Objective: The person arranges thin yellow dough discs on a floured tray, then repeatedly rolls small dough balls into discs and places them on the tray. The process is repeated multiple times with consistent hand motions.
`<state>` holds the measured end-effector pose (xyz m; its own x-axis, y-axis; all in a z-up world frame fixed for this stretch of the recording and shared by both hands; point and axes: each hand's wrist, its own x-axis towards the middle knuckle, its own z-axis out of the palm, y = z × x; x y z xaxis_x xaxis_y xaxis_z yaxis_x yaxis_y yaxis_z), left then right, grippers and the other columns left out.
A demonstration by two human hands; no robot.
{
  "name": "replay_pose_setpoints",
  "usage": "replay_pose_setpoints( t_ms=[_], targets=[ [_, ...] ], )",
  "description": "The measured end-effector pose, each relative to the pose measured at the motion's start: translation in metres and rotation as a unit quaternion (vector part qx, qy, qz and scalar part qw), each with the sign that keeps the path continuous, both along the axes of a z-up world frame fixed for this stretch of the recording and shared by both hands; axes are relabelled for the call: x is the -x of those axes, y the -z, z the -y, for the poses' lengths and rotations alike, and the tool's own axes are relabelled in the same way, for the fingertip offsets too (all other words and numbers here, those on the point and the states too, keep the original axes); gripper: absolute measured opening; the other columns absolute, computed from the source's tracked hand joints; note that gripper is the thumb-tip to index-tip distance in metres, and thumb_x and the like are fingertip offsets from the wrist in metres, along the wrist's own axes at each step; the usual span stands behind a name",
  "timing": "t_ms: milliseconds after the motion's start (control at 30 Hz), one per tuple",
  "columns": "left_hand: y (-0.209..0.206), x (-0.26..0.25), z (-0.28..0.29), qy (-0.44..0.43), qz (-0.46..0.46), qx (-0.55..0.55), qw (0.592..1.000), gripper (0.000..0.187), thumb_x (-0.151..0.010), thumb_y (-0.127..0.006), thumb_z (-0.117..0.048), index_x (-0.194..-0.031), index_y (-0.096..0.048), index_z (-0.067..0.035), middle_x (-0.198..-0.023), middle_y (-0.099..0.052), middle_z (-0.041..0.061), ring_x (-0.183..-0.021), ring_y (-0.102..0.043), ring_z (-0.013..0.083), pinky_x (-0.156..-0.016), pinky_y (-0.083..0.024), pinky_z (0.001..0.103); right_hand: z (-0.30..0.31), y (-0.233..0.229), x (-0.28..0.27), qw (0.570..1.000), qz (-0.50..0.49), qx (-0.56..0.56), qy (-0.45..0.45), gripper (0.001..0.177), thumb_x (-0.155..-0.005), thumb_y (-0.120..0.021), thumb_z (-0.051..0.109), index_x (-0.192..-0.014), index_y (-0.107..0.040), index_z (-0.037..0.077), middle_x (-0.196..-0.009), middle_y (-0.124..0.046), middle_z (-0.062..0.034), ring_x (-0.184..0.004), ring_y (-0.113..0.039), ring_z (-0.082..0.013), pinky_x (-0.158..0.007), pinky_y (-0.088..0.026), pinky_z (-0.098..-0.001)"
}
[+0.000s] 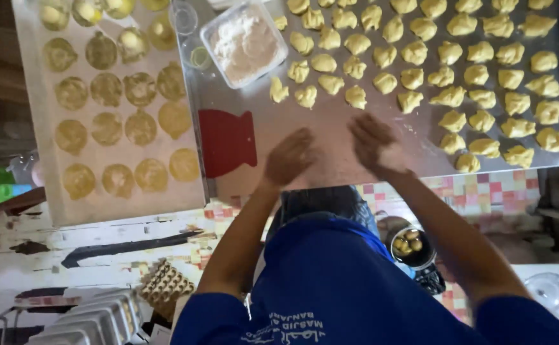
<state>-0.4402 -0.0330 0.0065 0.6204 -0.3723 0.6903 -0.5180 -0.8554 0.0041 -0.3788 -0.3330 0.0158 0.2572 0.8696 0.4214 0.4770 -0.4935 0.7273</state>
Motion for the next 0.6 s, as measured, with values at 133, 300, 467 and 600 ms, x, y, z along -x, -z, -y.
replay_pose_setpoints(
  t_ms=[133,300,467,600],
  targets=[
    [-0.039,0.035,-0.015,0.051,-0.080,0.111,0.989,0.024,-0.103,-0.057,-0.028,-0.097,-0.068,-0.008,-0.105,-0.074,0.010,-0.106,-0.073,0.0281,-0.101,-0.058,0.039,0.002,-0.025,0.056,0.871,-0.379,-0.309,-0.032,0.060,-0.086,-0.069,0.025,-0.145,-0.064,0.021,-0.152,-0.057,-0.0198,-0.144,-0.047,-0.0470,-0.113,-0.040,-0.0522],
    [0.013,0.005,0.005,-0.023,-0.069,0.044,0.996,0.024,-0.097,-0.069,-0.035,-0.108,-0.073,-0.013,-0.118,-0.073,0.005,-0.115,-0.069,0.0208,-0.104,-0.055,0.034,-0.017,-0.003,0.007,0.958,-0.243,-0.139,0.060,0.048,-0.107,-0.051,0.026,-0.149,-0.052,0.003,-0.152,-0.052,-0.0221,-0.141,-0.051,-0.0394,-0.111,-0.048,-0.0485],
    [0.028,0.025,-0.012,0.037,-0.101,0.054,0.993,0.041,-0.101,-0.059,-0.047,-0.113,-0.073,-0.010,-0.125,-0.072,0.004,-0.122,-0.067,0.0185,-0.111,-0.051,0.032,-0.005,0.075,0.035,0.807,-0.455,-0.372,-0.054,0.040,-0.087,-0.065,0.011,-0.126,-0.073,0.005,-0.137,-0.066,-0.0250,-0.127,-0.059,-0.0473,-0.098,-0.049,-0.0547],
    [0.005,0.002,0.006,0.015,-0.034,-0.004,0.999,0.023,-0.100,-0.067,-0.031,-0.114,-0.073,-0.015,-0.115,-0.074,0.005,-0.113,-0.070,0.0238,-0.101,-0.057,0.037,-0.021,-0.033,0.005,0.968,-0.214,-0.125,0.034,0.046,-0.094,-0.058,0.020,-0.137,-0.063,0.006,-0.142,-0.061,-0.0196,-0.132,-0.059,-0.0364,-0.106,-0.050,-0.0433]
  ],
)
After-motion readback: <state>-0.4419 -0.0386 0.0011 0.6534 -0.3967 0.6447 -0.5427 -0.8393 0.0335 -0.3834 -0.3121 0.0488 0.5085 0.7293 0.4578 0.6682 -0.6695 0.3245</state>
